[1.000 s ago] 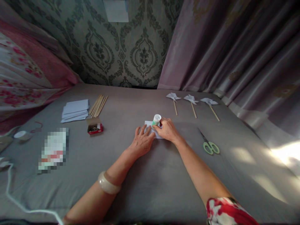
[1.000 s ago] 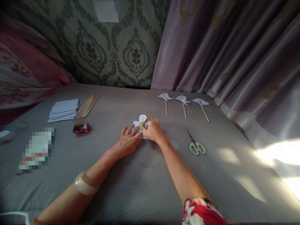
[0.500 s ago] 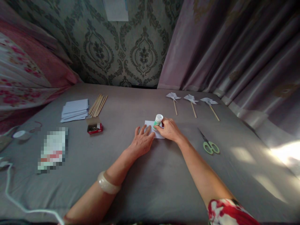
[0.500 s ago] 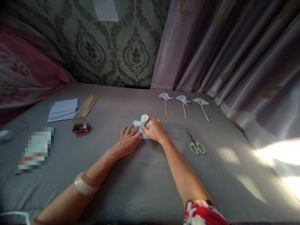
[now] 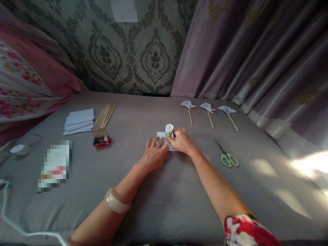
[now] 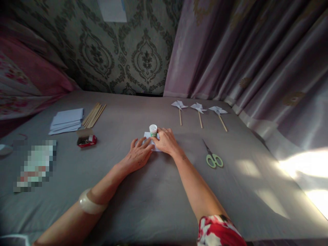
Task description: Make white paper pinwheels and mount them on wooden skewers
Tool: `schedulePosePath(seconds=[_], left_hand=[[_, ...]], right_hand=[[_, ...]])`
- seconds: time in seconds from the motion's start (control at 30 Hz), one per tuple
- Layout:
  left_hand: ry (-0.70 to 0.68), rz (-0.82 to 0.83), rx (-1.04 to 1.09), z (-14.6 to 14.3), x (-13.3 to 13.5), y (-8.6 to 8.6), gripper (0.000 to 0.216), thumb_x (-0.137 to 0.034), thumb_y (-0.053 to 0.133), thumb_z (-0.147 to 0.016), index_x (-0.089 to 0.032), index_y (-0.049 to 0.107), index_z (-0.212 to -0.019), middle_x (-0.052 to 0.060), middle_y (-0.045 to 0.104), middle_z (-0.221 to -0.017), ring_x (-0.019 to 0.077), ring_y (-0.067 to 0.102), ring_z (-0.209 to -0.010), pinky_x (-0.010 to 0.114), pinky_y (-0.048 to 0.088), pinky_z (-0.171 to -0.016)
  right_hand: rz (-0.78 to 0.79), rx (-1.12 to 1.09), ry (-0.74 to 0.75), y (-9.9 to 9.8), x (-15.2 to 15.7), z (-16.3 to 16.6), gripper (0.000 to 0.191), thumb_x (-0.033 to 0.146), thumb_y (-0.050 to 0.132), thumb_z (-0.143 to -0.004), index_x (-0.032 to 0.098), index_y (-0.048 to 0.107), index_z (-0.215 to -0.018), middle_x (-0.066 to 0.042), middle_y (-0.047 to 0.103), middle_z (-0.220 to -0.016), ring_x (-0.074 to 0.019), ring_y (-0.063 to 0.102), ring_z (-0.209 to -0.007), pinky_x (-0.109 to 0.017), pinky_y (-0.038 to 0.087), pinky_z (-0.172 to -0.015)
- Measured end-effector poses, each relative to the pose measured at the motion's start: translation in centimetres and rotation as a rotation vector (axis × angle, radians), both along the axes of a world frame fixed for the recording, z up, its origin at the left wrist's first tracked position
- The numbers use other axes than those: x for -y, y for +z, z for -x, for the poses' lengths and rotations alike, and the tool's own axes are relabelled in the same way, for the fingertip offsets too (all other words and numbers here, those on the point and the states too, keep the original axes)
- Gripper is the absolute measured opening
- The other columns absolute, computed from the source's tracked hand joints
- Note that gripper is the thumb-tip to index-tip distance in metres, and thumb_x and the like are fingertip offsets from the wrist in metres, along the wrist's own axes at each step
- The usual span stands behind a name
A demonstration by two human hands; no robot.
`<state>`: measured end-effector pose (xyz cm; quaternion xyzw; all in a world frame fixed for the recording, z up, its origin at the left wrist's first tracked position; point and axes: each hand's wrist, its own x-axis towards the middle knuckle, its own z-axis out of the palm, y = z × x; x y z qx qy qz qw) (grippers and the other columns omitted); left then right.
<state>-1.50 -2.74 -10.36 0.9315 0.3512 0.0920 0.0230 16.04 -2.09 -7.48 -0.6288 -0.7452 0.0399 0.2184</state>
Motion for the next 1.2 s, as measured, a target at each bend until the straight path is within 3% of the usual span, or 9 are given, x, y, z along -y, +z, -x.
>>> schedulePosePath(seconds=[1.2], left_hand=[[0.022, 0.037, 0.023, 0.09, 0.03, 0.53, 0.026, -0.026, 0.037, -0.093, -0.025, 0.057, -0.110, 0.008, 0.046, -0.142, 0.0337, 0.038, -0.130, 0.061, 0.026, -0.104]], right_hand=[[0.036, 0.016, 0.043, 0.22, 0.15, -0.33, 0.019, 0.033, 0.060, -0.085, 0.016, 0.064, -0.093, -0.008, 0.069, -0.085, -0.0214, 0.061, -0.084, -0.032, 0.038, -0.083]])
